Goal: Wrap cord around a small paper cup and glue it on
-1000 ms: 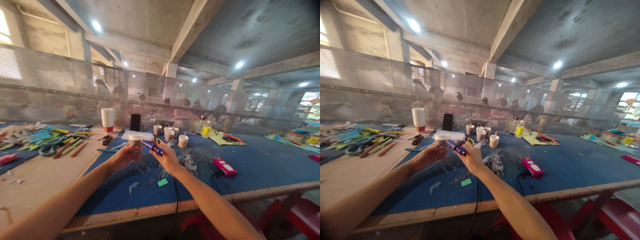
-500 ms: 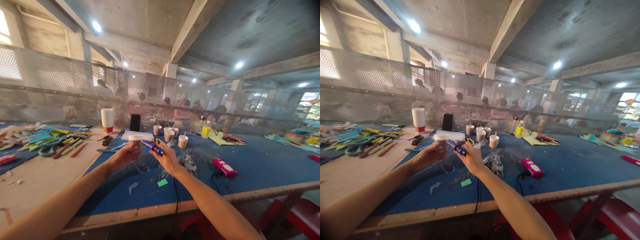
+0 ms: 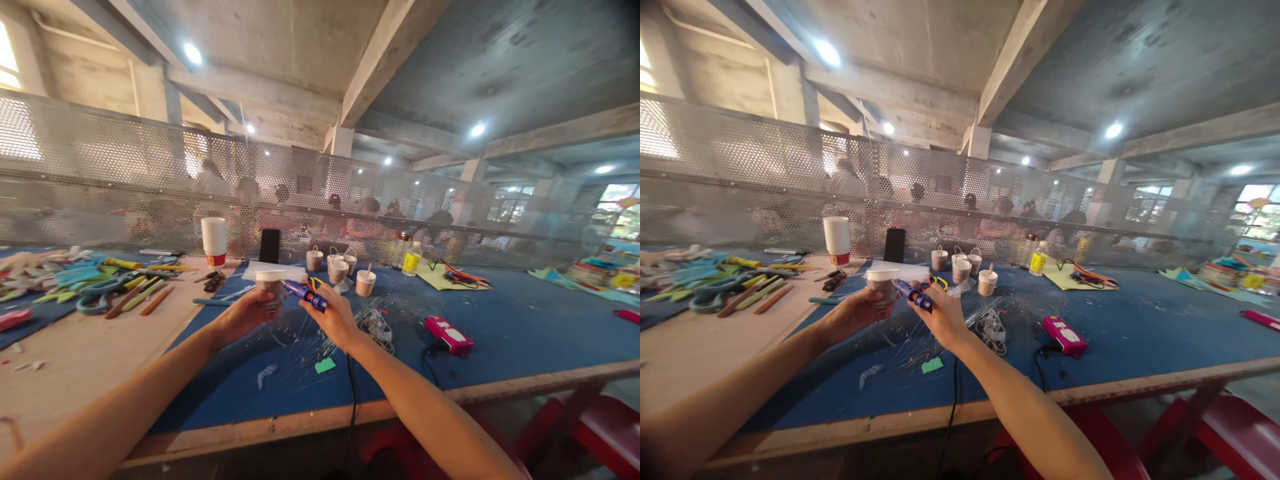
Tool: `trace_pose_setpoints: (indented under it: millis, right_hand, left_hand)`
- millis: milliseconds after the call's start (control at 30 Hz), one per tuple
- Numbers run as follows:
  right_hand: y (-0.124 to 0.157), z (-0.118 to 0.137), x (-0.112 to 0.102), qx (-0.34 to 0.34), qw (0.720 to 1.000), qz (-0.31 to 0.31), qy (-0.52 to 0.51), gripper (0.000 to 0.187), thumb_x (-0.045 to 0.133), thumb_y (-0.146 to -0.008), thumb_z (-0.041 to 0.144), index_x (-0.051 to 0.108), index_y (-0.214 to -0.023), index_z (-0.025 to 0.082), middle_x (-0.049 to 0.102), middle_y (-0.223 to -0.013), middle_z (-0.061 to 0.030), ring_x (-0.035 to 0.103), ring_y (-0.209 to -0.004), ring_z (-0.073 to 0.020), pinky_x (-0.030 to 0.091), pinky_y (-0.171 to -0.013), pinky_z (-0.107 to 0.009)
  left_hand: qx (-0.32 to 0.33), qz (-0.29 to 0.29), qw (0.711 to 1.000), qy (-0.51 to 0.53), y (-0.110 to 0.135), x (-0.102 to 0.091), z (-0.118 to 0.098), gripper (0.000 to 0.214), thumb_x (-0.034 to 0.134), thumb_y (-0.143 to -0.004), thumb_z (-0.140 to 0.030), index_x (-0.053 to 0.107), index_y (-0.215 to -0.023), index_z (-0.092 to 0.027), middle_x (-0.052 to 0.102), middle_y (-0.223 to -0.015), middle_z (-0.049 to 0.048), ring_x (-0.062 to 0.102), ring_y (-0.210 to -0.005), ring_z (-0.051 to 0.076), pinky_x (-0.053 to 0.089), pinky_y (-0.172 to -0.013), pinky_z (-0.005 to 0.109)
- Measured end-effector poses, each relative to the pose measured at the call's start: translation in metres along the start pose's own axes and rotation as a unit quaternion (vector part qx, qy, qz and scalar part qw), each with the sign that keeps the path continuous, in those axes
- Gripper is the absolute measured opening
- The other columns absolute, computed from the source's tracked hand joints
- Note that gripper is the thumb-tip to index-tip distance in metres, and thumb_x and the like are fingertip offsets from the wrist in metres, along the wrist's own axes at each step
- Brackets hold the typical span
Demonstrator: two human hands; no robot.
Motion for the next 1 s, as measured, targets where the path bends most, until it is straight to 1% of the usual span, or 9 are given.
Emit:
trace_pose_setpoints:
  millis: [133,233,333,433,533,633,733,833,1000]
  right_hand:
    - [-0.001,-0.001,0.001,0.021,0.997,-0.01,-0.067,0.024,0.064,-0.094,0.045,0.066,-0.093,0.021,0.069,-0.1,-0.006,0.066,-0.09,-0.0205,0.049,-0.077,-0.028]
    - [-0.005,-0.007,0.003,0.087,0.979,-0.004,-0.185,0.026,0.066,-0.091,0.046,0.069,-0.092,0.021,0.068,-0.082,-0.0029,0.064,-0.076,-0.0188,0.048,-0.07,-0.028]
    - [-0.008,-0.02,0.007,0.194,0.926,0.011,-0.325,0.027,0.064,-0.088,0.046,0.064,-0.079,0.021,0.05,-0.052,0.0052,0.047,-0.048,-0.0127,0.039,-0.051,-0.025]
    - [-0.009,-0.033,0.01,0.264,0.868,-0.004,-0.421,0.029,0.065,-0.082,0.039,0.053,-0.064,0.021,0.042,-0.043,0.0072,0.038,-0.04,-0.0093,0.034,-0.046,-0.024]
    - [-0.007,-0.046,0.015,0.302,0.837,-0.005,-0.456,0.03,0.066,-0.078,0.038,0.052,-0.059,0.019,0.051,-0.046,0.0031,0.046,-0.044,-0.0098,0.039,-0.048,-0.023]
    - [-0.003,-0.058,0.022,0.34,0.813,0.011,-0.472,0.027,0.074,-0.073,0.041,0.062,-0.073,0.017,0.061,-0.06,0.001,0.056,-0.053,-0.0114,0.045,-0.052,-0.023]
    - [0.003,-0.068,0.027,0.384,0.787,0.026,-0.483,0.033,0.081,-0.07,0.042,0.066,-0.084,0.016,0.063,-0.068,0.0012,0.059,-0.057,-0.0111,0.049,-0.054,-0.023]
    - [0.005,-0.074,0.028,0.404,0.777,0.04,-0.481,0.034,0.083,-0.071,0.044,0.066,-0.082,0.016,0.062,-0.066,0.002,0.057,-0.054,-0.0094,0.048,-0.051,-0.021]
    - [0.005,-0.076,0.03,0.378,0.792,0.075,-0.474,0.036,0.083,-0.074,0.046,0.066,-0.081,0.015,0.062,-0.066,0.0027,0.055,-0.052,-0.0074,0.045,-0.048,-0.018]
  left_hand:
    - [0.002,-0.001,1.0,0.004,0.002,0.002,-0.001,0.028,0.067,-0.079,-0.011,0.074,-0.106,-0.014,0.077,-0.099,0.0118,0.07,-0.076,0.02,0.057,-0.07,0.031]
    - [-0.003,-0.002,1.0,0.01,0.002,0.001,-0.001,0.026,0.065,-0.081,-0.011,0.073,-0.106,-0.013,0.077,-0.097,0.0113,0.07,-0.076,0.02,0.057,-0.071,0.031]
    - [-0.01,-0.016,1.0,0.011,0.002,-0.002,0.0,0.021,0.065,-0.083,-0.011,0.073,-0.102,-0.011,0.077,-0.096,0.0117,0.07,-0.074,0.019,0.058,-0.07,0.031]
    - [-0.011,-0.041,0.999,0.012,0.003,-0.005,-0.001,0.023,0.064,-0.085,-0.011,0.072,-0.106,-0.011,0.077,-0.102,0.0133,0.071,-0.075,0.019,0.059,-0.071,0.031]
    - [-0.012,-0.071,0.997,0.019,0.005,-0.007,-0.002,0.016,0.064,-0.084,-0.01,0.071,-0.099,-0.011,0.077,-0.093,0.0125,0.073,-0.075,0.02,0.06,-0.073,0.032]
    - [-0.01,-0.071,0.997,0.029,0.006,-0.004,-0.004,0.013,0.063,-0.084,-0.009,0.069,-0.095,-0.011,0.076,-0.085,0.0109,0.074,-0.074,0.022,0.061,-0.073,0.033]
    - [-0.008,-0.047,0.998,0.038,0.006,0.0,-0.006,0.018,0.062,-0.085,-0.012,0.069,-0.102,-0.012,0.077,-0.088,0.0115,0.074,-0.075,0.023,0.061,-0.072,0.035]
    - [-0.001,-0.031,0.998,0.049,0.007,0.003,-0.007,0.021,0.061,-0.086,-0.014,0.068,-0.106,-0.012,0.078,-0.09,0.0119,0.075,-0.076,0.024,0.061,-0.073,0.036]
    - [0.001,-0.024,0.998,0.055,0.008,0.008,-0.007,0.022,0.058,-0.088,-0.015,0.067,-0.107,-0.011,0.078,-0.09,0.012,0.075,-0.077,0.024,0.061,-0.072,0.036]
Point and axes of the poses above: each hand's wrist, its own y-axis away from the middle knuckle, its own x-axis out of the palm, z = x × y, the point moved 6 cm from there along -y, towards the middle knuckle
